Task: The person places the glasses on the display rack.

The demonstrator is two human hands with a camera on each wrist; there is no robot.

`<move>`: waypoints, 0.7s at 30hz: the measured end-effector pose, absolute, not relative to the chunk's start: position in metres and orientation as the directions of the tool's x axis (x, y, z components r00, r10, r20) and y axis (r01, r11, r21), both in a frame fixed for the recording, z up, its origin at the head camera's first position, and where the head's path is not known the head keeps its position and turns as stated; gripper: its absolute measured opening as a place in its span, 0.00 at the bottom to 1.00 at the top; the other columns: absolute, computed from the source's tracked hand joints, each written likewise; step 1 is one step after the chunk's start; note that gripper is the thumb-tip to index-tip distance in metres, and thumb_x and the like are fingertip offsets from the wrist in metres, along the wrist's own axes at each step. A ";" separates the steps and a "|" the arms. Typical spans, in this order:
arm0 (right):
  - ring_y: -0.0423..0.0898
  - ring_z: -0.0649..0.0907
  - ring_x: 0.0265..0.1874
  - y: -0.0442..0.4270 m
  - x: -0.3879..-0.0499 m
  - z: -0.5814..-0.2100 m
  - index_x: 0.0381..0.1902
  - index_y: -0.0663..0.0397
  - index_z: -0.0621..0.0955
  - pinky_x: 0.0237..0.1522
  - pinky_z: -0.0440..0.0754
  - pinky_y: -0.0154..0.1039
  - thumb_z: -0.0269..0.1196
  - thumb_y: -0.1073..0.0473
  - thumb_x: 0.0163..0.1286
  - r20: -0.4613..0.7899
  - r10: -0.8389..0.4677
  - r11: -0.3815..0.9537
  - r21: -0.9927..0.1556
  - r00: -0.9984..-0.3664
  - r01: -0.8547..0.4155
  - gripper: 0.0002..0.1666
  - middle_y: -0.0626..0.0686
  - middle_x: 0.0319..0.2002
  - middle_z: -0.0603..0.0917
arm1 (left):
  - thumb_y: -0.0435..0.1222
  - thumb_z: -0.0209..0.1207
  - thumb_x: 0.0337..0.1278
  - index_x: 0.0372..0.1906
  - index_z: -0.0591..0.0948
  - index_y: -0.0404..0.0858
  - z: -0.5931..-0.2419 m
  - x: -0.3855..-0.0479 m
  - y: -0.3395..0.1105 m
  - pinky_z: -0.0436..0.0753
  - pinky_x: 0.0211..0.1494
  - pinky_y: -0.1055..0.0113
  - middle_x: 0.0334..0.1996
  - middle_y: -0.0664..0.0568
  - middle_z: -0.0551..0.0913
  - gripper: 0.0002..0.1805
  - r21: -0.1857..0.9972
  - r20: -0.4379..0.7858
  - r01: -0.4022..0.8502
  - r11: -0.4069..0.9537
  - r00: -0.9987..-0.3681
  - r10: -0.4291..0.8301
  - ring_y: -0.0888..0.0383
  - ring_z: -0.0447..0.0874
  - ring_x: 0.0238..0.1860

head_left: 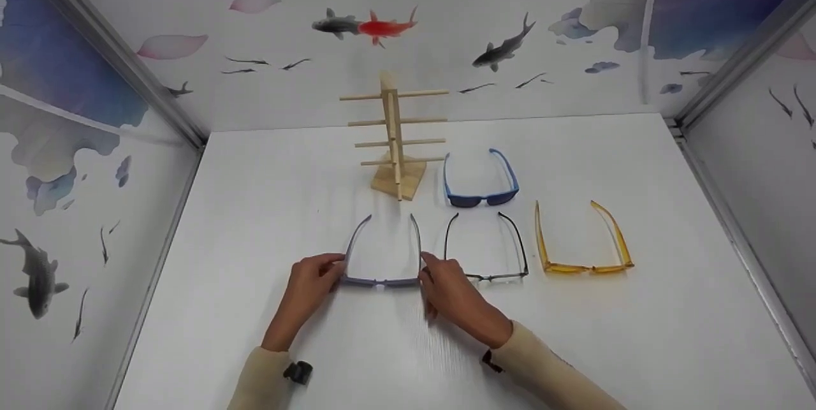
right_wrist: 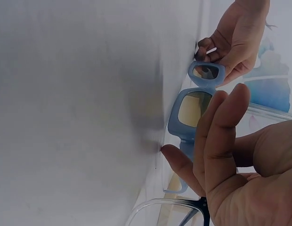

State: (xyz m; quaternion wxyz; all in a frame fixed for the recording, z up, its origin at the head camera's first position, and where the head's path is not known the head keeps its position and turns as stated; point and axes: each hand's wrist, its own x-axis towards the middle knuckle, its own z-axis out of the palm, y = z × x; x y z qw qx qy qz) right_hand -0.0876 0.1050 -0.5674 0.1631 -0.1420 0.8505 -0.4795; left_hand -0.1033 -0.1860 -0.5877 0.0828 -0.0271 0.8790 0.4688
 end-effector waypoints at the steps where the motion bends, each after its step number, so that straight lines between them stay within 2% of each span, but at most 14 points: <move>1: 0.40 0.83 0.14 0.105 -0.087 -0.568 0.74 0.80 0.70 0.18 0.83 0.37 0.53 0.73 0.85 -0.141 -0.398 0.500 -0.862 -0.907 -0.085 0.25 0.60 0.35 0.88 | 0.32 0.65 0.78 0.60 0.90 0.33 -0.588 -0.103 -0.186 0.82 0.38 0.67 0.35 0.52 0.90 0.13 0.820 -0.173 -0.127 0.558 -0.984 0.029 0.57 0.84 0.34; 5: 0.40 0.84 0.15 0.105 -0.085 -0.570 0.76 0.82 0.67 0.18 0.84 0.36 0.53 0.73 0.85 -0.139 -0.393 0.487 -0.870 -0.909 -0.077 0.27 0.61 0.34 0.87 | 0.31 0.65 0.78 0.59 0.90 0.33 -0.588 -0.101 -0.185 0.83 0.38 0.67 0.35 0.52 0.90 0.13 0.821 -0.166 -0.122 0.558 -0.986 0.028 0.57 0.83 0.34; 12: 0.40 0.85 0.16 0.107 -0.082 -0.564 0.78 0.77 0.69 0.19 0.84 0.37 0.55 0.72 0.85 -0.133 -0.345 0.469 -0.882 -0.929 -0.048 0.28 0.63 0.46 0.89 | 0.30 0.66 0.77 0.59 0.90 0.33 -0.578 -0.097 -0.183 0.83 0.37 0.69 0.34 0.51 0.89 0.13 0.835 -0.137 -0.103 0.540 -0.990 0.022 0.56 0.83 0.33; 21: 0.42 0.86 0.17 0.111 -0.083 -0.558 0.78 0.75 0.71 0.20 0.86 0.39 0.56 0.70 0.85 -0.109 -0.302 0.422 -0.906 -0.947 -0.030 0.28 0.64 0.48 0.89 | 0.29 0.68 0.75 0.58 0.90 0.32 -0.569 -0.096 -0.180 0.81 0.34 0.69 0.31 0.53 0.90 0.13 0.848 -0.074 -0.047 0.528 -0.997 0.030 0.56 0.84 0.30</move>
